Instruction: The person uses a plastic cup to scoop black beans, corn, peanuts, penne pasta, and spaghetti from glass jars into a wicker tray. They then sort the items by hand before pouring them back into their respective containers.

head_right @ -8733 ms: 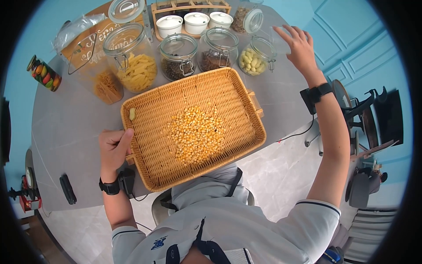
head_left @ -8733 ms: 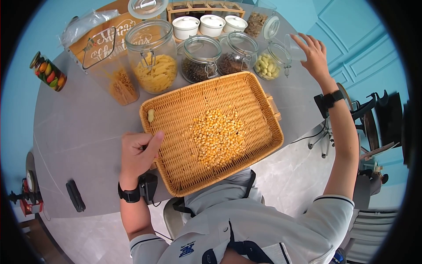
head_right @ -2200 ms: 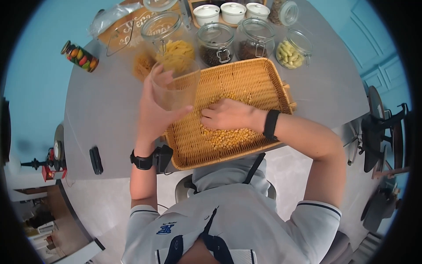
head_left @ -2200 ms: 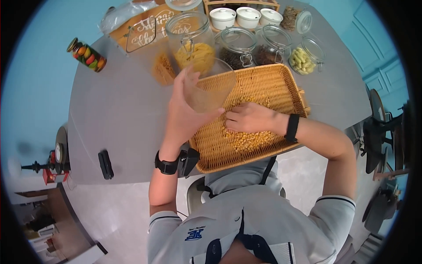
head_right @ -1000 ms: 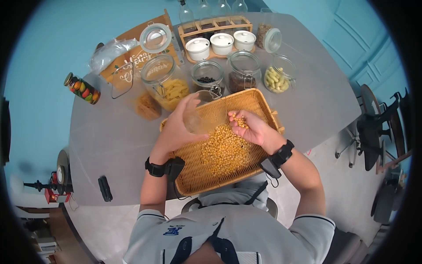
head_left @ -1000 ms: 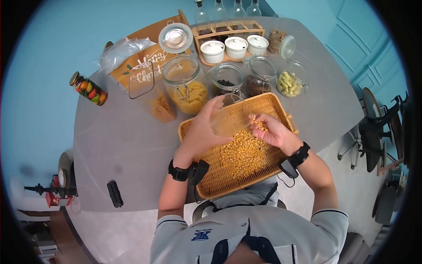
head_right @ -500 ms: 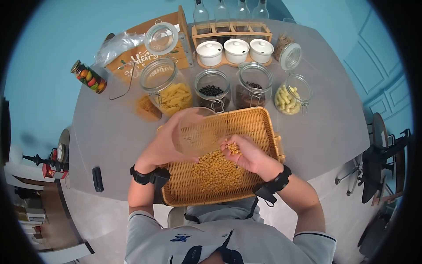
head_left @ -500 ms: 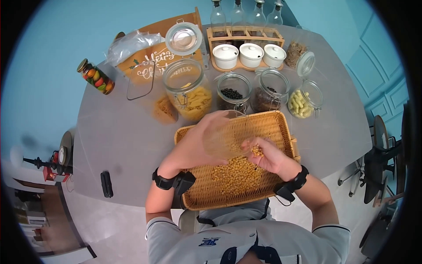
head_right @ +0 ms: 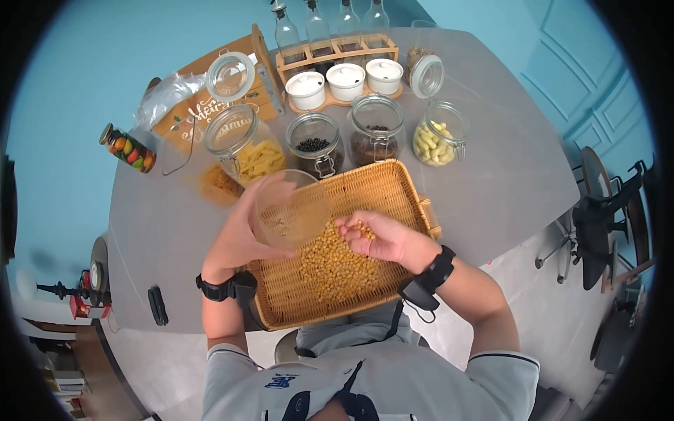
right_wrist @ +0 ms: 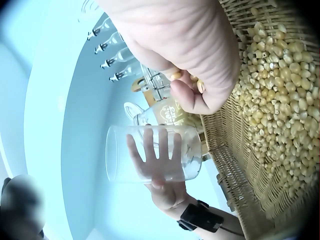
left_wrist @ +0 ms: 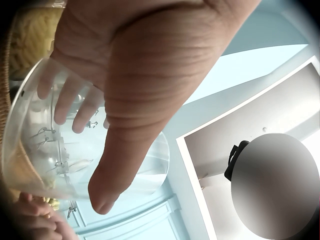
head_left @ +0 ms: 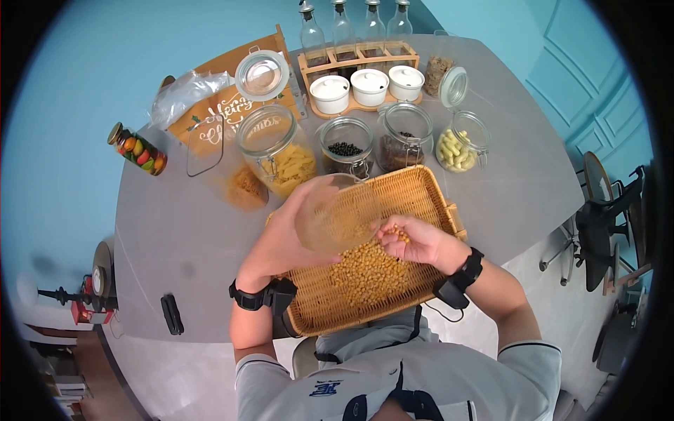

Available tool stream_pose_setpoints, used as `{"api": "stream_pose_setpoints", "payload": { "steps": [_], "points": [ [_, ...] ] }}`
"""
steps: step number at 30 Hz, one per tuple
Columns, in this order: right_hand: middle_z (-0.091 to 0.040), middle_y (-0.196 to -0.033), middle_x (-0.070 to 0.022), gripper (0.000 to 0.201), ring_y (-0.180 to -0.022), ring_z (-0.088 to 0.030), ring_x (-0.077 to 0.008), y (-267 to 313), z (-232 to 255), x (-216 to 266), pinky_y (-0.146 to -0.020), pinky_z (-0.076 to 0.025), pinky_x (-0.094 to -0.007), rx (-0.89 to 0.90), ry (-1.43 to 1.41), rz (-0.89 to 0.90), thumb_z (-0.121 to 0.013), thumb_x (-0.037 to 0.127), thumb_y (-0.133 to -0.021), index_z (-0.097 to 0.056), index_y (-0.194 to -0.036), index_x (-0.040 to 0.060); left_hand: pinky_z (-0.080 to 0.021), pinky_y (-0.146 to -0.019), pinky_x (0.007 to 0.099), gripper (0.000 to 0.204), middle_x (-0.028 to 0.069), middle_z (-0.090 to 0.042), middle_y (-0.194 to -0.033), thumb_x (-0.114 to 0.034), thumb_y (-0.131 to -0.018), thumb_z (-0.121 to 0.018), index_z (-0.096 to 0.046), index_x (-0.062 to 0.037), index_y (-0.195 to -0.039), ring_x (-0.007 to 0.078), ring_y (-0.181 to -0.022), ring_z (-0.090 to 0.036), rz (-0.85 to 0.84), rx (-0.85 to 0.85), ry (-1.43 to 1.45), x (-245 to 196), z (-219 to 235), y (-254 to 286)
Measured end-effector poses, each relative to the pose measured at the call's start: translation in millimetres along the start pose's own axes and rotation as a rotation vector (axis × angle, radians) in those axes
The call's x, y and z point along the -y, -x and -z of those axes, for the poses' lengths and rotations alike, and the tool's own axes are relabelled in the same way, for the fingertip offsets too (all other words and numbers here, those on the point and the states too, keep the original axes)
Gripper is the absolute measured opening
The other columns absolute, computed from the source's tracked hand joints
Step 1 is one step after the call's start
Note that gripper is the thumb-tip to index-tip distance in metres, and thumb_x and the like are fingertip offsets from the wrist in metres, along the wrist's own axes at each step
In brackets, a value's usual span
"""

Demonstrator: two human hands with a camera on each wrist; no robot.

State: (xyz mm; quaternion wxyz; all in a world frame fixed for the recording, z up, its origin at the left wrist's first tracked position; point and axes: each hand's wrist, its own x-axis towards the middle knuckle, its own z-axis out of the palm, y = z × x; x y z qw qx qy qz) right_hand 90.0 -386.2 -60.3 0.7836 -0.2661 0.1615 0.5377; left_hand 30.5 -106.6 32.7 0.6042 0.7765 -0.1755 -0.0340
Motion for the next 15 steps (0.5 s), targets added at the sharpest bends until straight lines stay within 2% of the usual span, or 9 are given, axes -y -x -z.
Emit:
{"api": "stream_pose_setpoints", "payload": {
  "steps": [3,6,9,12,15],
  "points": [
    [-0.06,-0.09,-0.0039,0.016,-0.069,-0.05,-0.0073,2,-25,-9,-0.059,-0.043,-0.0184,-0.183,0.142,0.203,-0.063,0.014,-0.102,-0.065,-0.102,-0.0021,-0.035,-0.117,0.0384,0.119,0.0133,-0.057,-0.143,-0.005,-0.05,-0.098,-0.039,-0.0038,-0.153,0.0231,-0.137,-0.05,0.029,-0.002,0.007,0,1,1],
    [-0.06,-0.09,-0.0018,0.016,-0.071,-0.051,-0.0071,-2,-7,-11,-0.058,-0.043,-0.0198,-0.098,0.086,0.241,-0.067,0.016,-0.101,-0.066,-0.103,0.0007,-0.036,-0.116,0.0391,0.117,0.0134,-0.055,-0.144,-0.008,-0.052,-0.098,-0.039,-0.0042,-0.153,0.0239,-0.137,-0.05,0.046,-0.029,0.063,9,-5,1],
    [-0.059,-0.088,-0.0004,0.014,-0.071,-0.05,-0.0069,2,-12,-12,-0.06,-0.043,-0.0197,-0.127,0.178,0.261,-0.069,0.018,-0.1,-0.066,-0.102,0.0043,-0.036,-0.117,0.04,0.115,0.0133,-0.053,-0.144,-0.009,-0.056,-0.097,-0.037,-0.0044,-0.154,0.0248,-0.136,-0.049,0.026,-0.091,-0.021,15,-16,7],
    [-0.057,-0.081,0.0009,0.028,-0.064,-0.046,-0.0075,10,-37,-14,-0.054,-0.039,-0.0205,-0.239,0.04,0.31,-0.063,0.033,-0.103,-0.063,-0.086,0.0108,-0.037,-0.117,0.0389,0.111,0.0155,-0.052,-0.145,-0.016,-0.064,-0.096,-0.033,-0.004,-0.155,0.026,-0.138,-0.048,-0.022,-0.109,0.015,32,-23,16],
    [-0.048,-0.065,0.0028,0.045,-0.051,-0.039,-0.0082,7,-21,-6,-0.044,-0.029,-0.0223,-0.032,-0.089,0.246,-0.055,0.042,-0.106,-0.053,-0.071,0.0141,-0.039,-0.116,0.0388,0.111,0.0155,-0.052,-0.143,-0.019,-0.065,-0.096,-0.031,-0.0034,-0.155,0.0258,-0.136,-0.049,-0.07,-0.156,-0.014,39,-24,20]
  ]
}}
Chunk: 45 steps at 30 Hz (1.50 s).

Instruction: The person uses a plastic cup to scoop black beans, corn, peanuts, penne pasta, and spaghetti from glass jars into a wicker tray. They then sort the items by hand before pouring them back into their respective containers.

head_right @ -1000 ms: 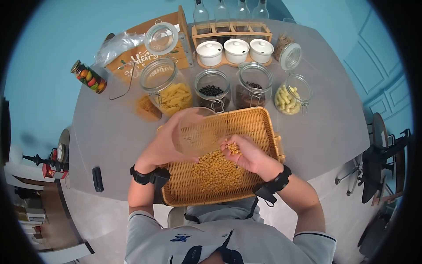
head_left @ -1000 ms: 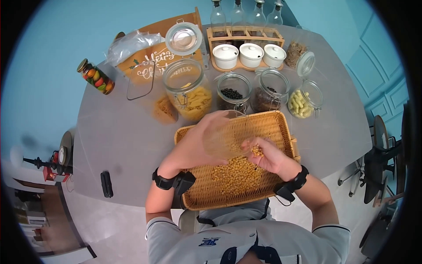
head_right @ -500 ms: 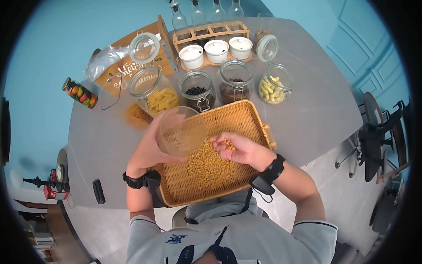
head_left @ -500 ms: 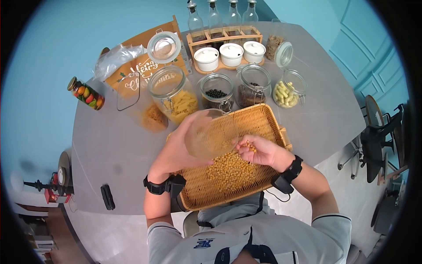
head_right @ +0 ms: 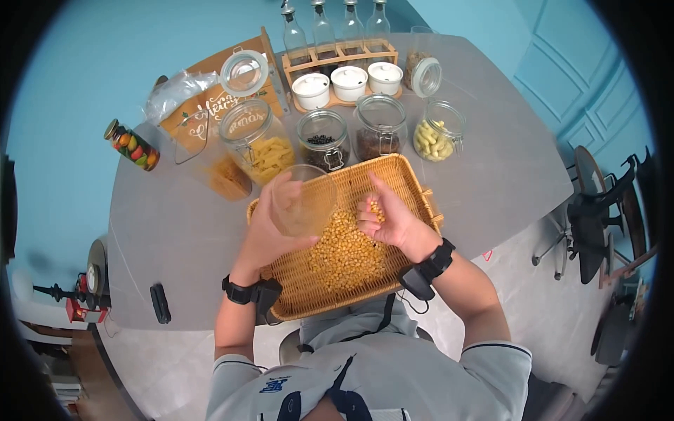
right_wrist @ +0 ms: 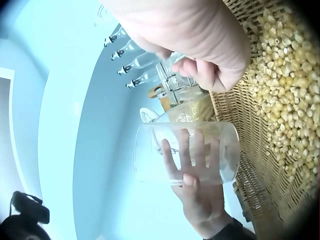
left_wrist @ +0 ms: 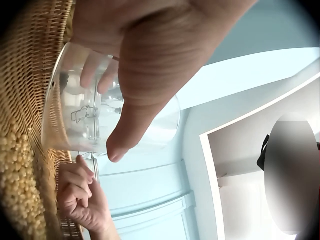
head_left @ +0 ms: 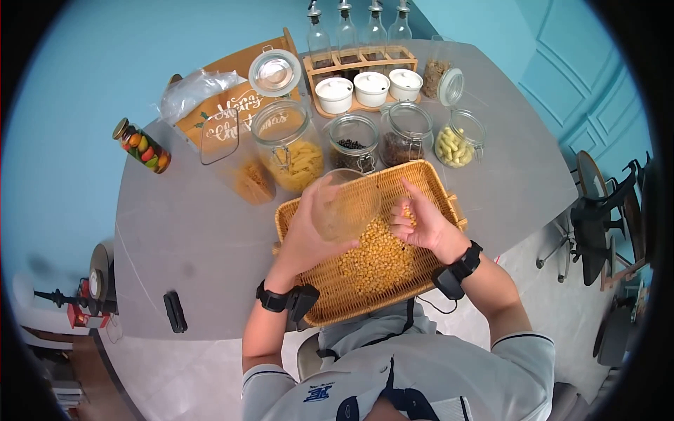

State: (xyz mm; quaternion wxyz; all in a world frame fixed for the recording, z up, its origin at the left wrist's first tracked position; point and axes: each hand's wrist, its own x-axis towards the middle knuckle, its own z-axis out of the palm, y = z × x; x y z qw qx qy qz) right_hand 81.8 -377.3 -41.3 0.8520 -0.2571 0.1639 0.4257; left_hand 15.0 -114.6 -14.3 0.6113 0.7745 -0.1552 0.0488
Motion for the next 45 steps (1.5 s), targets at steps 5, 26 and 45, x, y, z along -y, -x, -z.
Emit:
{"api": "stream_pose_setpoints", "payload": {
  "steps": [5,26,45],
  "points": [
    [-0.038,-0.054,0.0063,0.04,-0.039,-0.028,-0.0081,-13,14,11,-0.038,-0.021,-0.0242,-0.018,-0.289,-0.042,-0.048,0.031,-0.107,-0.045,-0.07,0.0143,-0.04,-0.114,0.0394,0.114,0.0171,-0.052,-0.141,-0.019,-0.066,-0.095,-0.027,-0.0032,-0.156,0.0271,-0.134,-0.05,-0.017,-0.044,0.009,-9,2,-6],
    [-0.057,-0.083,-0.0075,0.02,-0.071,-0.051,-0.0158,-19,49,20,-0.066,-0.048,-0.0265,0.174,-0.321,0.208,-0.043,0.008,-0.103,-0.057,-0.095,-0.0022,-0.038,-0.117,0.0404,0.107,0.0157,-0.047,-0.152,-0.015,-0.065,-0.094,-0.035,-0.0041,-0.154,0.0289,-0.143,-0.046,-0.061,-0.037,-0.025,5,-20,-14],
    [-0.042,-0.065,0.0048,0.027,-0.051,-0.035,-0.0086,-2,26,14,-0.046,-0.03,-0.0252,-0.096,-0.32,0.207,-0.041,0.02,-0.109,-0.051,-0.086,0.012,-0.038,-0.117,0.0392,0.105,0.017,-0.05,-0.149,-0.012,-0.065,-0.091,-0.036,-0.0053,-0.154,0.0295,-0.141,-0.047,-0.025,-0.052,-0.063,16,-23,-8]
  ]
}}
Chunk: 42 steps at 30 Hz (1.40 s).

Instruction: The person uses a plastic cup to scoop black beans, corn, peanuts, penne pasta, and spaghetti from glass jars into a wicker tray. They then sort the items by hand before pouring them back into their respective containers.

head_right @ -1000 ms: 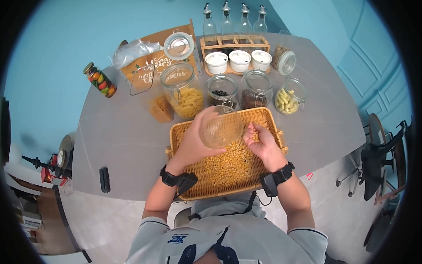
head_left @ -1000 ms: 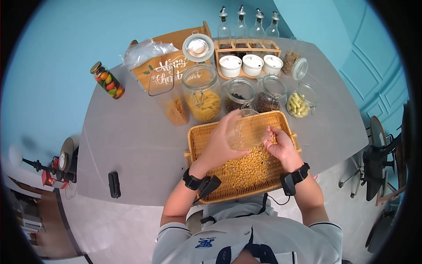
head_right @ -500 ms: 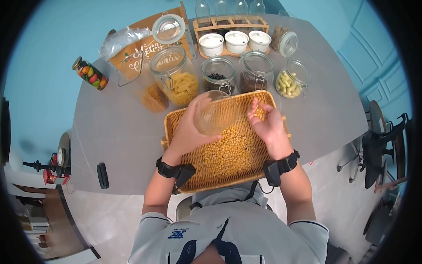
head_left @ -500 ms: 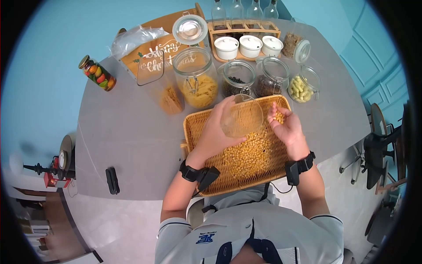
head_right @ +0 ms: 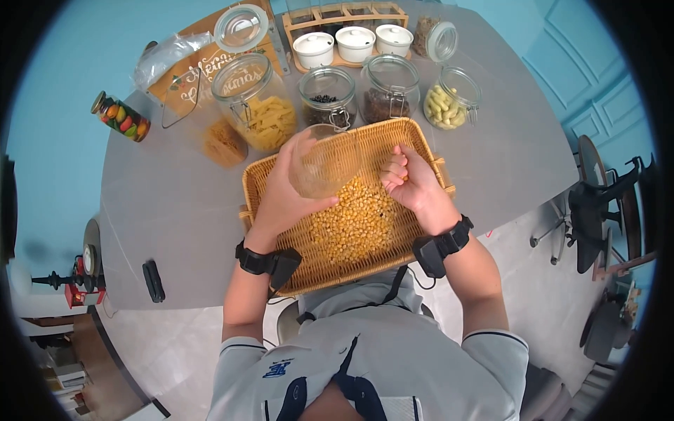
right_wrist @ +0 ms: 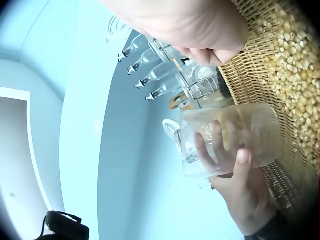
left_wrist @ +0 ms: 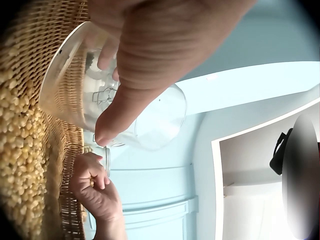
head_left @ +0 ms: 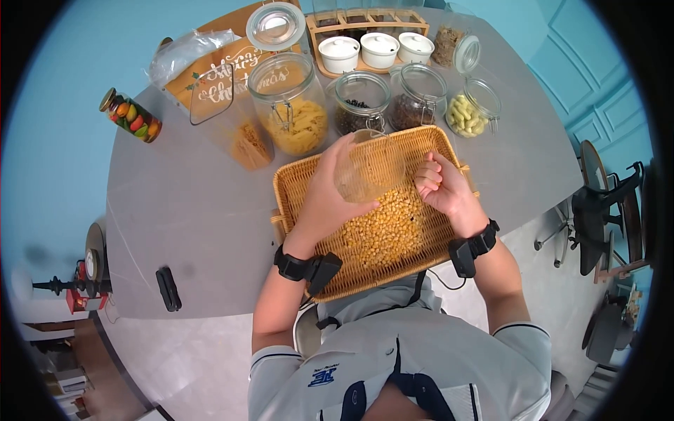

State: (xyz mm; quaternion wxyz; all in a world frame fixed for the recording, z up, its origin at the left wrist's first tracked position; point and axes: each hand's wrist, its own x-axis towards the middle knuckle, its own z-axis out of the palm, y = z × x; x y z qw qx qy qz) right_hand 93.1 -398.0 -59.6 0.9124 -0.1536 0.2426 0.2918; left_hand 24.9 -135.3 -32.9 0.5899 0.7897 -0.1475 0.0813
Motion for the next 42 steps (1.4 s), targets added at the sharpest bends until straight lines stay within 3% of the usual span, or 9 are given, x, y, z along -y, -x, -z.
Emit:
{"api": "stream_pose_setpoints", "payload": {
  "steps": [5,11,23,32,35,39,42],
  "points": [
    [-0.041,-0.063,0.0057,0.029,-0.048,-0.03,-0.0087,-11,2,1,-0.042,-0.024,-0.0252,-0.184,0.276,0.016,-0.042,0.025,-0.109,-0.047,-0.083,0.0149,-0.038,-0.115,0.0384,0.11,0.0142,-0.054,-0.143,-0.019,-0.063,-0.096,-0.036,-0.0029,-0.154,0.0257,-0.137,-0.049,0.02,-0.019,0.067,4,0,-1],
    [-0.039,-0.06,0.0055,0.032,-0.046,-0.029,-0.0095,-15,-2,-11,-0.042,-0.022,-0.0257,-0.216,0.598,0.036,-0.048,0.027,-0.103,-0.041,-0.072,0.019,-0.039,-0.115,0.0389,0.112,0.0158,-0.054,-0.143,-0.018,-0.062,-0.096,-0.035,-0.0037,-0.155,0.0265,-0.136,-0.049,0.025,-0.042,0.1,4,-1,1],
    [-0.039,-0.059,0.0055,0.031,-0.045,-0.03,-0.0097,-23,-16,-31,-0.043,-0.025,-0.0263,-0.284,0.446,0.153,-0.045,0.025,-0.102,-0.043,-0.072,0.0191,-0.04,-0.115,0.0406,0.108,0.0185,-0.051,-0.147,-0.012,-0.062,-0.094,-0.037,-0.0046,-0.153,0.0297,-0.14,-0.048,0.025,-0.117,0.11,3,-3,1],
    [-0.039,-0.056,0.0068,0.034,-0.038,-0.032,-0.0065,-19,-9,-5,-0.033,-0.026,-0.0216,-0.044,-0.098,-0.123,-0.043,0.021,-0.103,-0.046,-0.07,0.0158,-0.04,-0.115,0.0413,0.104,0.0176,-0.053,-0.146,-0.011,-0.063,-0.092,-0.039,-0.0039,-0.152,0.0313,-0.137,-0.05,0.027,-0.092,0.068,5,-3,1],
    [-0.041,-0.056,0.0062,0.035,-0.038,-0.034,-0.0062,-13,-20,5,-0.033,-0.028,-0.0208,0.104,-0.209,-0.133,-0.045,0.02,-0.104,-0.047,-0.069,0.0153,-0.04,-0.115,0.0411,0.105,0.0178,-0.053,-0.146,-0.011,-0.062,-0.092,-0.039,-0.0036,-0.152,0.0315,-0.138,-0.05,0.031,-0.089,0.065,5,-3,0],
    [-0.04,-0.056,0.0057,0.035,-0.039,-0.032,-0.008,-10,-70,0,-0.034,-0.026,-0.0233,0.256,-0.066,0.064,-0.047,0.02,-0.104,-0.045,-0.069,0.0156,-0.039,-0.116,0.0404,0.105,0.0184,-0.052,-0.147,-0.01,-0.062,-0.092,-0.039,-0.0032,-0.152,0.0317,-0.138,-0.05,0.04,-0.052,0.063,6,-3,1],
    [-0.039,-0.057,0.0055,0.033,-0.041,-0.032,-0.0087,-8,-94,-21,-0.035,-0.025,-0.0253,0.179,0.156,0.231,-0.047,0.022,-0.105,-0.045,-0.072,0.0163,-0.039,-0.117,0.0402,0.104,0.0188,-0.052,-0.148,-0.01,-0.062,-0.091,-0.04,-0.0033,-0.152,0.0317,-0.139,-0.049,0.066,-0.026,0.107,6,-5,1]
  ]
}}
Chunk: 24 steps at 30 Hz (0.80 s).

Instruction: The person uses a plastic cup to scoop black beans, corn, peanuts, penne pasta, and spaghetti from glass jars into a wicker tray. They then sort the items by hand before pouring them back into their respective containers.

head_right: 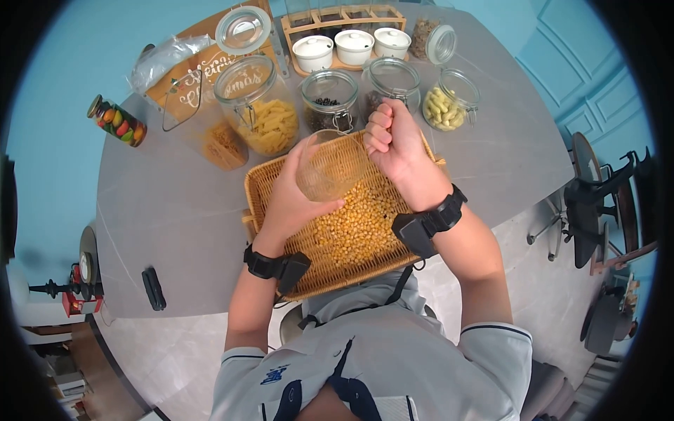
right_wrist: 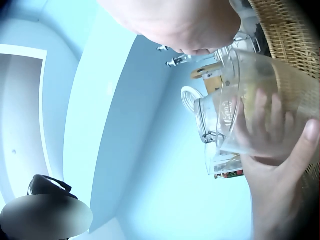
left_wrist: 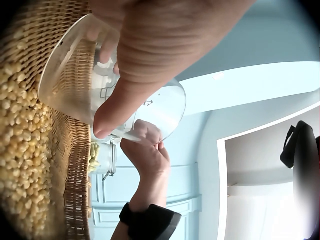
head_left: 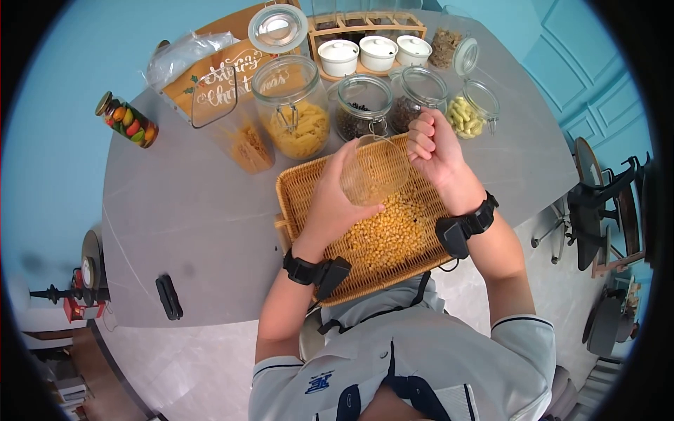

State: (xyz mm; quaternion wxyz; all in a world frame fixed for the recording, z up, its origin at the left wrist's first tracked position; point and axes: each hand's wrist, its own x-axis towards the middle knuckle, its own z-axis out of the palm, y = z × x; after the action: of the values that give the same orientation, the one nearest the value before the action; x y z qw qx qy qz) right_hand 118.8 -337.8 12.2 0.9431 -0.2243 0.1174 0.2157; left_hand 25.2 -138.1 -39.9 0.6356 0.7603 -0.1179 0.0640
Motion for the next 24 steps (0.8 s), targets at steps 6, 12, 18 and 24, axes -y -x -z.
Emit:
{"api": "stream_pose_setpoints", "payload": {
  "steps": [6,12,18,24],
  "points": [
    [-0.044,-0.062,0.0028,0.029,-0.049,-0.04,-0.0128,3,1,-18,-0.045,-0.032,-0.0276,-0.047,0.256,0.171,-0.047,0.025,-0.104,-0.047,-0.076,0.0165,-0.04,-0.116,0.0418,0.101,0.0176,-0.052,-0.148,-0.01,-0.063,-0.09,-0.041,-0.0038,-0.151,0.0332,-0.138,-0.05,-0.068,0.011,-0.081,3,-1,0],
    [-0.05,-0.067,-0.0001,0.029,-0.058,-0.05,-0.0161,11,-2,-26,-0.056,-0.04,-0.0299,-0.059,0.357,0.26,-0.047,0.028,-0.103,-0.049,-0.078,0.014,-0.04,-0.116,0.0422,0.1,0.0173,-0.053,-0.148,-0.01,-0.063,-0.09,-0.042,-0.0035,-0.151,0.0341,-0.138,-0.049,-0.081,0.013,-0.119,-1,0,1],
    [-0.054,-0.07,-0.0021,0.03,-0.064,-0.057,-0.0179,21,-6,-33,-0.063,-0.044,-0.0307,-0.047,0.453,0.319,-0.045,0.031,-0.104,-0.052,-0.081,0.0121,-0.036,-0.118,0.0379,0.103,0.0168,-0.051,-0.15,-0.011,-0.064,-0.091,-0.039,-0.0023,-0.153,0.0274,-0.141,-0.048,-0.064,0.054,-0.123,-1,2,0],
    [-0.056,-0.073,-0.0039,0.032,-0.067,-0.059,-0.0192,24,-5,-37,-0.068,-0.045,-0.0322,-0.026,0.498,0.377,-0.044,0.032,-0.104,-0.054,-0.083,0.0108,-0.036,-0.118,0.0382,0.105,0.0168,-0.051,-0.149,-0.012,-0.063,-0.092,-0.039,-0.0026,-0.153,0.0276,-0.141,-0.047,-0.071,0.058,-0.131,1,2,1]
  ]
}}
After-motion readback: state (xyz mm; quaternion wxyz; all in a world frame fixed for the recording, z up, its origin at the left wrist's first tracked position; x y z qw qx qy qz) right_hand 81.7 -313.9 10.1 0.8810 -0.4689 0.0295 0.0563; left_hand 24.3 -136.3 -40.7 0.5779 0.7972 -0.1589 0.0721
